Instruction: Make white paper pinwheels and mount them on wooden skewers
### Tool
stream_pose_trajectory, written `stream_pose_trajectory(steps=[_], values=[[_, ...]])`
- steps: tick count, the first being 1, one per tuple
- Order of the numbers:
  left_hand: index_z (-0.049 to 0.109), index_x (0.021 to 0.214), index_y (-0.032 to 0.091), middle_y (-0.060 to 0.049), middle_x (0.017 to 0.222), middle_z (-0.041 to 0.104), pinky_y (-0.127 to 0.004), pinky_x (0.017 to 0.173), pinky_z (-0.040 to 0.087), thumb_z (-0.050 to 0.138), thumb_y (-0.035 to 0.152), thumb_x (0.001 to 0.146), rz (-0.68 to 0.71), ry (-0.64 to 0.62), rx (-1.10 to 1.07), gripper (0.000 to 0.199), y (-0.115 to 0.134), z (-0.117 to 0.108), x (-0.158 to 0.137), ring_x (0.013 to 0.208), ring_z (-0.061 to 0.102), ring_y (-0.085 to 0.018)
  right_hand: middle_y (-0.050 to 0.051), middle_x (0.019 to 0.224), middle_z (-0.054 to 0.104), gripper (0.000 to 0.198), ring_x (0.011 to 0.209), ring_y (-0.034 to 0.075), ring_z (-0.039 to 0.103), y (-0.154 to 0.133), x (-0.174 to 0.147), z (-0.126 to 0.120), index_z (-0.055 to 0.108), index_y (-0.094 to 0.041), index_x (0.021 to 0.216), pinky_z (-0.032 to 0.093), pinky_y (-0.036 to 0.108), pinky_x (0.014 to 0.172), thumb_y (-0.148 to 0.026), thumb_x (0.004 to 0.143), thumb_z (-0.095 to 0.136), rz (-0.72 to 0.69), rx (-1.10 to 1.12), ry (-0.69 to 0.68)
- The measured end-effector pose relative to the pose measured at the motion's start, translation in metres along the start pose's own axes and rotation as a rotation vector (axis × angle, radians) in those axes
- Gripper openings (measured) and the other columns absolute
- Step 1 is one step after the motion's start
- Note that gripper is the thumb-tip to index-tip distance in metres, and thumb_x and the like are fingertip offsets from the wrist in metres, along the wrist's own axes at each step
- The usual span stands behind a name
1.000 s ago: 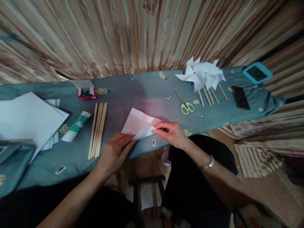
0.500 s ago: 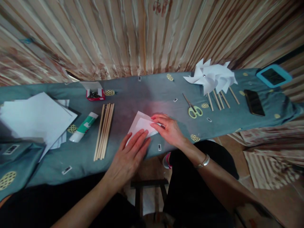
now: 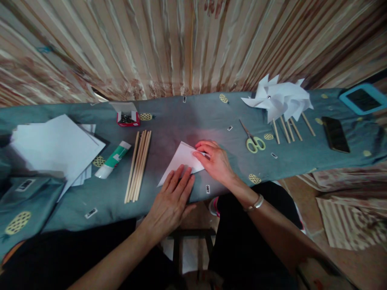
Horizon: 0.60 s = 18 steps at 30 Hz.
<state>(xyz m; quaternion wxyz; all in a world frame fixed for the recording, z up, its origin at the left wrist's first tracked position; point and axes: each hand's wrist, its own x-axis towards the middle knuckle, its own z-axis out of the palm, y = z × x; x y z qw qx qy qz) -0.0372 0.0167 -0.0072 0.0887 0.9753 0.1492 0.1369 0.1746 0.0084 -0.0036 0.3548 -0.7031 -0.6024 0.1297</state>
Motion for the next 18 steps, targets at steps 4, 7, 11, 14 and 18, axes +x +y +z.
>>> stream_pose_trajectory(steps=[4,7,11,14,18], values=[[0.039,0.138,0.003,-0.025,0.148,0.039,-0.056,0.11,0.034,0.058,0.036,0.089,-0.008,-0.006,-0.004,0.063,-0.0015,0.0022,-0.0006,0.144,0.018,-0.037,0.004,0.101,0.069,0.012,0.098,0.019,0.06,0.0009,0.0011,0.0016,0.066,-0.023,0.082,0.045,0.036,0.091,-0.029,0.089,0.058,0.007,-0.001,-0.004],[0.039,0.138,0.002,-0.025,0.147,0.04,-0.057,0.11,0.034,0.058,0.036,0.089,-0.005,0.002,-0.007,0.063,-0.0015,0.0028,-0.0008,0.144,0.019,-0.038,0.004,0.1,0.069,0.011,0.097,0.019,0.061,0.0002,0.0015,0.0018,0.065,-0.023,0.081,0.046,0.036,0.091,-0.029,0.089,0.059,0.008,-0.014,-0.001],[0.039,0.138,0.003,-0.024,0.147,0.04,-0.056,0.11,0.034,0.059,0.036,0.088,-0.011,0.002,0.001,0.063,-0.0011,0.0035,-0.0005,0.143,0.022,-0.038,0.004,0.098,0.069,0.011,0.095,0.019,0.061,-0.001,0.0019,0.0022,0.063,-0.023,0.078,0.047,0.034,0.089,-0.027,0.088,0.06,-0.002,-0.026,0.017],[0.039,0.138,0.002,-0.025,0.147,0.04,-0.056,0.11,0.035,0.061,0.036,0.087,-0.007,-0.005,0.006,0.065,-0.0012,0.0041,-0.0002,0.142,0.024,-0.039,0.004,0.097,0.069,0.011,0.095,0.019,0.061,-0.0009,0.0018,0.0027,0.063,-0.023,0.078,0.047,0.034,0.088,-0.027,0.089,0.059,-0.007,-0.036,0.019],[0.039,0.138,0.0,-0.026,0.147,0.04,-0.056,0.11,0.035,0.062,0.036,0.086,-0.002,-0.008,0.011,0.067,-0.0014,0.0046,0.0001,0.143,0.022,-0.039,0.004,0.098,0.068,0.009,0.095,0.019,0.06,0.0,0.0016,0.0037,0.062,-0.023,0.079,0.046,0.035,0.089,-0.025,0.087,0.061,-0.001,-0.038,0.013]])
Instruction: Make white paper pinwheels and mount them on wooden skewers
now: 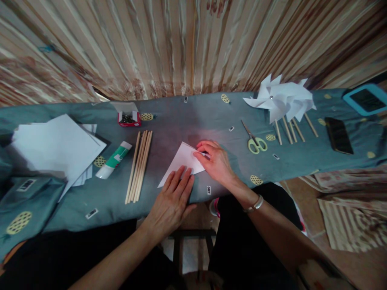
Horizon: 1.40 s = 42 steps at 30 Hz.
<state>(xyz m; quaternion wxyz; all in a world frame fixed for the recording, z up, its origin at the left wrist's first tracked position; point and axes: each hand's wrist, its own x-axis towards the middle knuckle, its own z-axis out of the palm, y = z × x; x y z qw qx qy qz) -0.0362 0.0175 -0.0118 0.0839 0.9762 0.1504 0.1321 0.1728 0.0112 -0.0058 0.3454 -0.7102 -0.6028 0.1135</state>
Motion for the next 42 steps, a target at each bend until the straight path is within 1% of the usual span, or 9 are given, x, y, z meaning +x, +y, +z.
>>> stream_pose_trajectory(steps=[4,9,18,26,34,36,37,40,42], values=[[0.039,0.138,0.0,-0.026,0.147,0.039,-0.056,0.11,0.035,0.062,0.036,0.086,-0.003,-0.004,-0.004,0.066,0.0,0.0,0.0,0.143,0.021,-0.038,0.005,0.098,0.068,0.009,0.095,0.019,0.059,0.0,0.001,0.001,0.062,-0.022,0.078,0.046,0.035,0.089,-0.024,0.087,0.061,0.007,0.006,0.001],[0.04,0.137,0.001,-0.026,0.147,0.04,-0.056,0.109,0.036,0.064,0.035,0.084,-0.004,-0.014,0.009,0.067,-0.001,0.0,0.0,0.141,0.025,-0.04,0.005,0.099,0.067,0.009,0.095,0.02,0.059,-0.001,0.001,0.001,0.061,-0.021,0.078,0.046,0.035,0.088,-0.023,0.086,0.061,0.011,-0.009,-0.001],[0.043,0.135,0.002,-0.024,0.146,0.042,-0.056,0.109,0.036,0.061,0.036,0.086,-0.008,-0.018,0.035,0.063,0.0,0.0,0.002,0.139,0.03,-0.041,0.005,0.097,0.067,0.008,0.094,0.02,0.06,0.0,0.002,0.004,0.059,-0.021,0.077,0.047,0.036,0.087,-0.02,0.085,0.061,0.004,-0.043,0.014],[0.042,0.136,0.002,-0.025,0.147,0.039,-0.056,0.11,0.033,0.062,0.037,0.085,-0.013,-0.045,0.03,0.065,0.001,0.0,0.001,0.14,0.027,-0.041,0.004,0.095,0.067,0.01,0.093,0.02,0.06,0.002,0.002,0.005,0.058,-0.022,0.077,0.048,0.036,0.086,-0.022,0.087,0.058,-0.017,-0.065,0.022],[0.042,0.137,0.001,-0.025,0.148,0.038,-0.056,0.112,0.03,0.059,0.044,0.086,-0.011,-0.087,0.067,0.069,0.001,0.001,0.002,0.14,0.028,-0.042,0.005,0.096,0.067,0.012,0.091,0.02,0.059,0.0,0.002,0.004,0.06,-0.021,0.081,0.049,0.035,0.084,-0.024,0.09,0.054,-0.06,-0.153,0.009],[0.042,0.137,0.002,-0.024,0.148,0.038,-0.055,0.112,0.029,0.058,0.045,0.086,-0.01,-0.099,0.086,0.069,0.001,0.0,0.002,0.14,0.028,-0.042,0.008,0.104,0.067,0.011,0.097,0.021,0.058,-0.001,-0.002,0.003,0.062,-0.019,0.089,0.049,0.037,0.089,-0.026,0.091,0.054,-0.089,-0.185,0.004],[0.042,0.138,0.002,-0.024,0.149,0.038,-0.055,0.112,0.029,0.058,0.045,0.087,-0.011,-0.106,0.096,0.069,0.001,0.0,0.002,0.14,0.028,-0.041,0.01,0.111,0.065,0.015,0.102,0.023,0.057,-0.001,-0.005,0.002,0.062,-0.018,0.097,0.048,0.038,0.093,-0.029,0.09,0.055,-0.105,-0.205,0.006],[0.04,0.14,0.003,-0.023,0.15,0.036,-0.054,0.114,0.027,0.056,0.047,0.087,-0.022,-0.133,0.11,0.071,0.002,0.0,0.003,0.141,0.026,-0.04,0.017,0.135,0.053,0.047,0.122,0.028,0.049,-0.004,-0.018,0.002,0.052,-0.01,0.126,0.041,0.044,0.104,-0.036,0.087,0.059,-0.135,-0.266,0.015],[0.038,0.142,0.003,-0.022,0.151,0.035,-0.054,0.115,0.025,0.055,0.05,0.087,-0.033,-0.148,0.108,0.074,0.002,0.0,0.003,0.142,0.024,-0.039,0.02,0.143,0.045,0.06,0.131,0.03,0.041,-0.006,-0.028,0.002,0.042,-0.008,0.137,0.037,0.046,0.108,-0.038,0.087,0.059,-0.117,-0.296,0.006]])
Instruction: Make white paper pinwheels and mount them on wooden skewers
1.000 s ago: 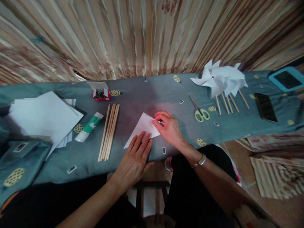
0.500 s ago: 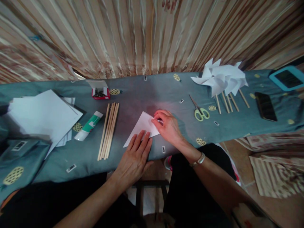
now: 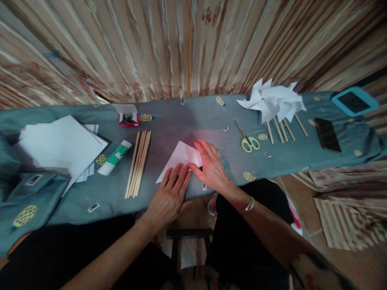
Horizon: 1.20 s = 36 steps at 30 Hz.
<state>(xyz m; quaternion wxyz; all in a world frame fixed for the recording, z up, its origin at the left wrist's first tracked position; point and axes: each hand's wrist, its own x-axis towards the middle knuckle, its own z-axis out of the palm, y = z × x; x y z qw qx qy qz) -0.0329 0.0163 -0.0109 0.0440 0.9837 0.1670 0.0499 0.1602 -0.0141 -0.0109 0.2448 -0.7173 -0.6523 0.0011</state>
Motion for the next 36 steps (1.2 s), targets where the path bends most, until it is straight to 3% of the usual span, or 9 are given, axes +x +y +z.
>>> stream_pose_trajectory(steps=[5,13,18,24,31,36], values=[[0.038,0.143,0.004,-0.02,0.151,0.035,-0.052,0.116,0.024,0.058,0.051,0.085,-0.018,-0.006,-0.002,0.078,0.001,-0.001,0.001,0.142,0.024,-0.038,0.021,0.149,0.036,0.064,0.14,0.03,0.031,0.001,-0.017,-0.004,0.034,-0.008,0.143,0.03,0.048,0.112,-0.038,0.09,0.054,0.073,-0.033,-0.035],[0.04,0.141,0.003,-0.025,0.15,0.035,-0.051,0.115,0.028,0.059,0.045,0.086,-0.086,0.041,-0.008,0.073,0.001,-0.001,-0.025,0.143,0.023,-0.038,0.02,0.147,0.039,0.054,0.138,0.029,0.035,0.038,-0.027,-0.015,0.04,-0.012,0.141,0.032,0.049,0.112,-0.032,0.092,0.05,0.252,0.034,0.026],[0.028,0.146,0.004,-0.028,0.149,0.034,-0.054,0.111,0.034,0.059,0.028,0.086,-0.124,0.098,0.03,0.072,0.006,-0.005,-0.051,0.144,0.019,-0.037,0.016,0.145,0.042,0.047,0.135,0.029,0.039,0.051,-0.031,-0.012,0.046,-0.018,0.137,0.034,0.051,0.111,-0.027,0.091,0.049,0.231,0.091,0.105],[0.017,0.15,0.006,-0.031,0.147,0.036,-0.057,0.107,0.037,0.059,0.025,0.086,-0.163,0.148,0.026,0.078,0.013,-0.005,-0.06,0.143,0.021,-0.039,0.017,0.139,0.05,0.037,0.129,0.029,0.046,0.054,-0.029,-0.011,0.057,-0.016,0.126,0.038,0.051,0.107,-0.021,0.092,0.044,0.205,0.11,0.142],[0.007,0.152,0.01,-0.03,0.152,0.025,-0.06,0.108,0.033,0.056,0.023,0.089,-0.258,0.179,-0.06,0.08,0.021,-0.003,-0.056,0.144,0.015,-0.038,0.014,0.136,0.054,0.032,0.128,0.028,0.047,0.045,-0.018,-0.018,0.064,-0.018,0.116,0.039,0.048,0.106,-0.034,0.09,0.055,0.093,0.144,0.018],[0.006,0.152,0.011,-0.029,0.154,0.02,-0.059,0.108,0.033,0.055,0.027,0.09,-0.306,0.235,-0.111,0.08,0.02,0.0,-0.053,0.144,0.015,-0.038,0.014,0.132,0.058,0.026,0.124,0.028,0.052,0.04,-0.013,-0.019,0.068,-0.018,0.103,0.04,0.046,0.105,-0.028,0.079,0.069,0.074,0.222,0.018]])
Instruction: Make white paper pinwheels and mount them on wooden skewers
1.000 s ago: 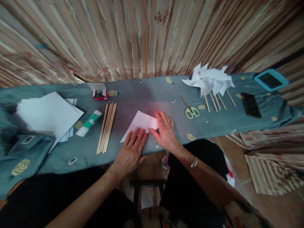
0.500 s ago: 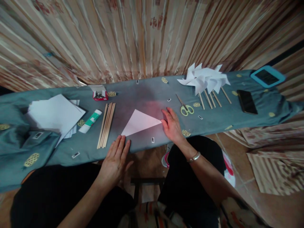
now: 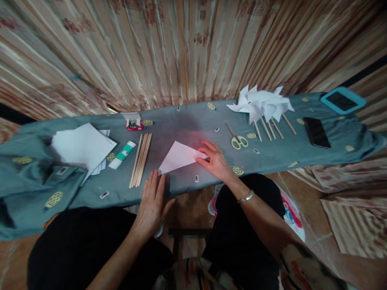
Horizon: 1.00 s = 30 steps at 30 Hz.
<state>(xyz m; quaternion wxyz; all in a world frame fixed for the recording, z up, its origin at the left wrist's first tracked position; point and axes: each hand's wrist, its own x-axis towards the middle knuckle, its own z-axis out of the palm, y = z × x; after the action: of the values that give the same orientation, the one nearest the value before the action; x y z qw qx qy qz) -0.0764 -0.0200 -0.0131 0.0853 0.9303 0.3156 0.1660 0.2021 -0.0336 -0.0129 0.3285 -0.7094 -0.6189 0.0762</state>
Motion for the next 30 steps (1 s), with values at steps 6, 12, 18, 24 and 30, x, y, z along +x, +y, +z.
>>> stream_pose_trajectory(steps=[6,12,18,24,30], values=[[0.001,0.153,0.017,-0.027,0.156,0.017,-0.061,0.108,0.034,0.055,0.028,0.091,-0.064,0.045,-0.057,0.083,0.001,0.002,0.007,0.144,0.017,-0.038,0.013,0.127,0.062,0.006,0.115,0.024,0.06,-0.006,0.001,0.004,0.065,-0.019,0.081,0.049,0.041,0.096,-0.02,0.076,0.067,0.087,0.204,0.018],[-0.001,0.153,0.02,-0.023,0.159,0.01,-0.062,0.11,0.027,0.057,0.022,0.089,-0.011,0.163,-0.074,0.085,0.014,-0.015,0.026,0.146,0.009,-0.036,0.009,0.112,0.068,0.007,0.105,0.023,0.064,-0.006,0.005,-0.022,0.062,-0.022,0.077,0.05,0.043,0.092,-0.027,0.082,0.062,0.132,0.232,0.263],[0.008,0.152,0.018,-0.023,0.156,0.02,-0.057,0.113,0.026,0.055,0.013,0.088,0.193,0.205,0.043,0.079,0.038,-0.027,0.063,0.146,0.01,-0.033,0.009,0.137,0.052,0.008,0.132,0.027,0.044,-0.023,-0.005,-0.042,0.06,-0.022,0.08,0.037,0.051,0.107,-0.024,0.086,0.054,-0.142,-0.121,0.302],[0.043,0.139,0.021,-0.011,0.138,0.056,-0.064,0.115,0.005,0.043,0.01,0.093,0.293,0.105,0.143,0.047,0.044,-0.026,0.077,0.141,0.033,-0.028,0.011,0.128,0.062,0.016,0.132,0.024,0.044,-0.048,-0.028,-0.02,0.063,-0.02,0.093,0.034,0.047,0.109,-0.02,0.085,0.05,-0.382,-0.191,0.055],[0.07,0.096,0.021,-0.005,0.095,0.073,-0.067,0.113,0.016,0.048,0.013,0.092,0.27,0.099,0.147,0.024,0.024,-0.03,0.076,0.107,0.063,-0.025,0.012,0.126,0.064,0.02,0.127,0.026,0.049,-0.044,-0.039,-0.013,0.065,-0.018,0.099,0.033,0.051,0.109,-0.022,0.089,0.048,-0.465,-0.129,-0.077]])
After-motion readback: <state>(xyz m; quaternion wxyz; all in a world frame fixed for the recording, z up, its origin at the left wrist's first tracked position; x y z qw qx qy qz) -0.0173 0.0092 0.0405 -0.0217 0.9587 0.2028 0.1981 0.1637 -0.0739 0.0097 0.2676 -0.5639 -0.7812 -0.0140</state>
